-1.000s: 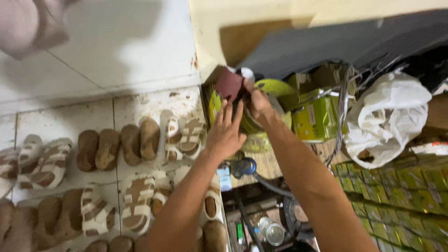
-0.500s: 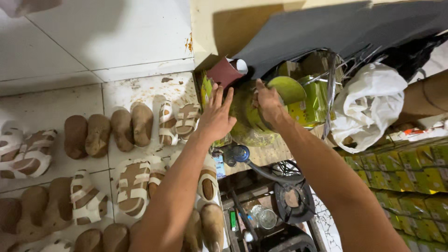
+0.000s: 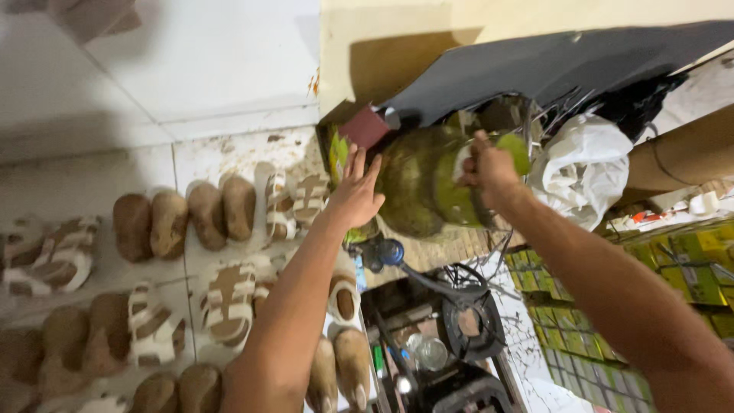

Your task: The person removes a gas cylinder from a storage area, carries it to a workbench, and uses a screwdriver to adjust a valve or fitting on the cylinder. The person then returns the cylinder to the storage area.

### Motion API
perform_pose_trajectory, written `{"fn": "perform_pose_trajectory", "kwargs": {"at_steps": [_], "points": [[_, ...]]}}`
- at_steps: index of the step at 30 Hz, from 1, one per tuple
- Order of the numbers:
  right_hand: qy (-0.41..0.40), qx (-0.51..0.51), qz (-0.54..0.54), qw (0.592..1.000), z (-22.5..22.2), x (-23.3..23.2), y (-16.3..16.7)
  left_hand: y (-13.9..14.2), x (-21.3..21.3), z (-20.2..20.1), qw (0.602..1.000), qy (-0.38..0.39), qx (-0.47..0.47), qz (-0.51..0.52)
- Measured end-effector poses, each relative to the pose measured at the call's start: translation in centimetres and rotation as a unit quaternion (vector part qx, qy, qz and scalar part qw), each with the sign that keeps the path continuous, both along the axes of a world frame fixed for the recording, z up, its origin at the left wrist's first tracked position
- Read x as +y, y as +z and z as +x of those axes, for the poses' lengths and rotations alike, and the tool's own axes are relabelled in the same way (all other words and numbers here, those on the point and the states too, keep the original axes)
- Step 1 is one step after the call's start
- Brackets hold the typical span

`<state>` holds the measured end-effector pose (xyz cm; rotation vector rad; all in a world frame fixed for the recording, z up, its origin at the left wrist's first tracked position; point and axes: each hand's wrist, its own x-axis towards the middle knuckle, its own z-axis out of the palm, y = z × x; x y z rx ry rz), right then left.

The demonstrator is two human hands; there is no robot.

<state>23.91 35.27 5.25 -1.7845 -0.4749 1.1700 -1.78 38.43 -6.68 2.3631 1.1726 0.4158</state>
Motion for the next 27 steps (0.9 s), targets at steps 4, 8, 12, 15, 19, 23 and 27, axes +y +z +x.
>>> {"fn": "perform_pose_trajectory", "kwargs": {"at_steps": [4,8,12,15,19,23,27], "points": [[0.012,0.061,0.046,0.997,1.0,-6.3,5.0,0.2,-0.1,0.1,0.999,0.0,-0.021,-0.044],[-0.006,0.071,-0.015,0.997,1.1,-14.6,9.8,0.5,0.1,0.2,0.998,-0.006,0.014,-0.066],[-0.012,0.073,-0.078,0.994,1.0,-22.6,13.1,0.9,0.4,0.4,0.987,-0.007,0.072,-0.141],[0.02,0.058,-0.103,0.993,1.6,-29.6,13.3,1.3,0.1,0.8,0.991,-0.004,0.072,-0.11],[0.051,0.004,-0.222,0.974,3.5,-40.6,10.8,1.9,-0.8,1.6,0.994,0.02,0.079,-0.077],[0.274,-0.377,-0.024,0.885,4.6,-52.5,5.8,2.7,-1.6,1.9,0.995,0.025,0.095,-0.001],[0.072,-0.197,-0.12,0.97,4.1,-58.5,-2.0,3.6,-2.6,2.0,0.993,0.037,0.114,0.007]]}}
